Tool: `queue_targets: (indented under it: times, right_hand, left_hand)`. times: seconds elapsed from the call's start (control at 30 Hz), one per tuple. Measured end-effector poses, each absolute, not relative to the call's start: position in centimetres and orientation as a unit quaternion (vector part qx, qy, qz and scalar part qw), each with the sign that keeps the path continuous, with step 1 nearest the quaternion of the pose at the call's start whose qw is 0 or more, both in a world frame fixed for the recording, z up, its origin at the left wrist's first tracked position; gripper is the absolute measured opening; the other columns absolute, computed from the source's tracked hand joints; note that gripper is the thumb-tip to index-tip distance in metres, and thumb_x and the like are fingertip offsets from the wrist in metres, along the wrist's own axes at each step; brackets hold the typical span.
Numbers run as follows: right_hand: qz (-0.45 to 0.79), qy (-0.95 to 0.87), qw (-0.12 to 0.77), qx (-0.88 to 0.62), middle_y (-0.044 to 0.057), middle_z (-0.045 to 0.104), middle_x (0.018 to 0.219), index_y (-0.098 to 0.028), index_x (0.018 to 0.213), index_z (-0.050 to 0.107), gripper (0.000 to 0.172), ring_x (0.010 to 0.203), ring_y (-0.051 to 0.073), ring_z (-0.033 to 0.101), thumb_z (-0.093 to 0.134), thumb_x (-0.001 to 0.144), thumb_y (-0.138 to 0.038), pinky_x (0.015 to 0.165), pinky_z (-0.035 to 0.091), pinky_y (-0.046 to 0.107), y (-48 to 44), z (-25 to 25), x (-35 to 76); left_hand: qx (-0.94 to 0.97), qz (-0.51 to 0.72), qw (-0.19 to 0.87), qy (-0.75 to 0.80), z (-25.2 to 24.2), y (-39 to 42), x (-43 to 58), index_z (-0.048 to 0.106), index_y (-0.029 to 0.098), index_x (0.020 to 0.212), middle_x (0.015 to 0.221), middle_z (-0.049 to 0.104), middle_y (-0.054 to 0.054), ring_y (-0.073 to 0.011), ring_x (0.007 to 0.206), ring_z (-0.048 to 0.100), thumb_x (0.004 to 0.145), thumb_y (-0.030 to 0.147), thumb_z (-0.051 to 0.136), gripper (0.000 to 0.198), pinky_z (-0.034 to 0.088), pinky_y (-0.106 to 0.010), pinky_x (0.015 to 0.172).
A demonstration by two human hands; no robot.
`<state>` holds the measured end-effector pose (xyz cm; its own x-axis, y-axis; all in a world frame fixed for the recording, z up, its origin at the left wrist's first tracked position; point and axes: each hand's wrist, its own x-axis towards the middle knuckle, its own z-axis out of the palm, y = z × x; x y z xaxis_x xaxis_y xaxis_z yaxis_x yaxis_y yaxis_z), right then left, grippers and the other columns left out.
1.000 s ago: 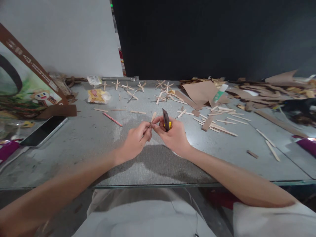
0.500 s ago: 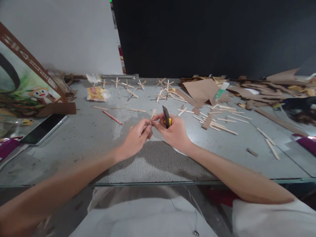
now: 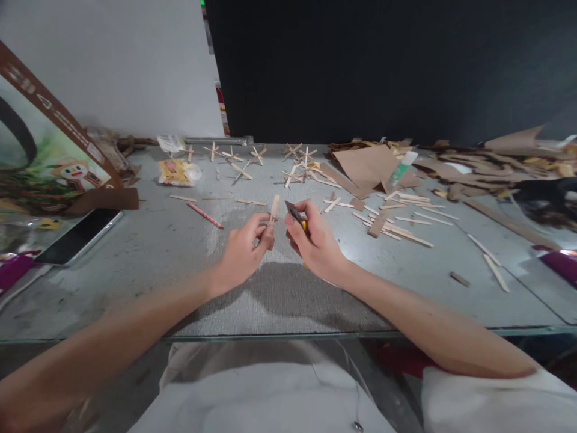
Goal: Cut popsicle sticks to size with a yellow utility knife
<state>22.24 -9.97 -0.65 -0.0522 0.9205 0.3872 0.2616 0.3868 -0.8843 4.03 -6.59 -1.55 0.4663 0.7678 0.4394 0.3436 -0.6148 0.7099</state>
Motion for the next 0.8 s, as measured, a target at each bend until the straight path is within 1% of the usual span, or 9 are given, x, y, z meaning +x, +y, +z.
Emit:
queue_targets:
  times: [0.07, 0.13, 0.2, 0.3, 0.47, 0.63, 0.8]
  right_hand:
    - [0.317, -0.681, 0.477, -0.456, -0.008, 0.049, 0.059, -0.028, 0.092, 0.041, 0.035, 0.044, 0.012, 0.046, 0.047, 0.104, -0.060, 0.046, 0.035, 0.026, -10.3, -0.2, 22.5]
    - [0.273, -0.715, 0.433, -0.476, -0.007, 0.054, 0.056, -0.027, 0.086, 0.044, 0.035, 0.046, 0.013, 0.050, 0.049, 0.105, -0.056, 0.049, 0.037, 0.026, -10.6, 0.4, 22.7]
    - [0.230, -0.729, 0.412, -0.496, -0.006, 0.052, 0.051, -0.026, 0.079, 0.045, 0.040, 0.045, 0.013, 0.047, 0.051, 0.104, -0.056, 0.051, 0.035, 0.027, -10.9, 0.8, 22.7]
    - [0.200, -0.724, 0.408, -0.518, -0.006, 0.046, 0.049, -0.026, 0.072, 0.041, 0.046, 0.045, 0.013, 0.043, 0.049, 0.104, -0.059, 0.051, 0.032, 0.028, -10.8, 1.0, 22.6]
    - [0.201, -0.734, 0.393, -0.516, -0.005, 0.046, 0.049, -0.027, 0.071, 0.038, 0.049, 0.045, 0.014, 0.041, 0.044, 0.104, -0.063, 0.050, 0.030, 0.029, -10.4, 0.7, 22.7]
    - [0.225, -0.736, 0.393, -0.503, -0.004, 0.048, 0.050, -0.027, 0.070, 0.042, 0.051, 0.047, 0.014, 0.043, 0.043, 0.103, -0.066, 0.050, 0.032, 0.029, -10.3, 0.8, 22.7]
    - [0.263, -0.738, 0.382, -0.490, -0.004, 0.047, 0.050, -0.026, 0.070, 0.045, 0.053, 0.046, 0.013, 0.044, 0.042, 0.102, -0.068, 0.048, 0.032, 0.028, -10.2, 0.8, 22.7]
  left_hand:
    - [0.800, 0.400, 0.280, 0.350, -1.3, -6.8, 4.0, 0.055, 0.021, 0.120, 0.064, 0.058, 0.006, -0.0113, 0.053, 0.050, 0.107, 0.033, 0.045, 0.021, 0.039, -0.026, 0.060]
    - [0.788, 0.414, 0.286, 0.355, -1.1, -6.9, 3.9, 0.056, 0.021, 0.119, 0.061, 0.054, 0.007, -0.0117, 0.052, 0.048, 0.106, 0.033, 0.046, 0.020, 0.037, -0.026, 0.058]
    - [0.779, 0.425, 0.292, 0.356, -1.0, -6.9, 3.9, 0.057, 0.022, 0.116, 0.059, 0.050, 0.007, -0.0124, 0.052, 0.046, 0.107, 0.036, 0.046, 0.021, 0.036, -0.027, 0.056]
    - [0.776, 0.430, 0.298, 0.353, -1.0, -6.8, 3.8, 0.060, 0.022, 0.113, 0.060, 0.049, 0.006, -0.0129, 0.053, 0.045, 0.107, 0.041, 0.044, 0.025, 0.035, -0.027, 0.056]
    - [0.785, 0.428, 0.289, 0.342, -1.0, -6.8, 3.8, 0.061, 0.022, 0.112, 0.064, 0.052, 0.004, -0.0133, 0.056, 0.047, 0.108, 0.042, 0.043, 0.028, 0.037, -0.027, 0.058]
    - [0.795, 0.417, 0.277, 0.342, -1.0, -6.7, 3.7, 0.062, 0.021, 0.112, 0.071, 0.059, 0.002, -0.0141, 0.061, 0.052, 0.109, 0.045, 0.040, 0.032, 0.040, -0.027, 0.062]
    - [0.802, 0.407, 0.270, 0.345, -1.1, -6.7, 3.7, 0.062, 0.020, 0.112, 0.069, 0.056, 0.003, -0.0141, 0.062, 0.053, 0.109, 0.048, 0.038, 0.037, 0.040, -0.026, 0.063]
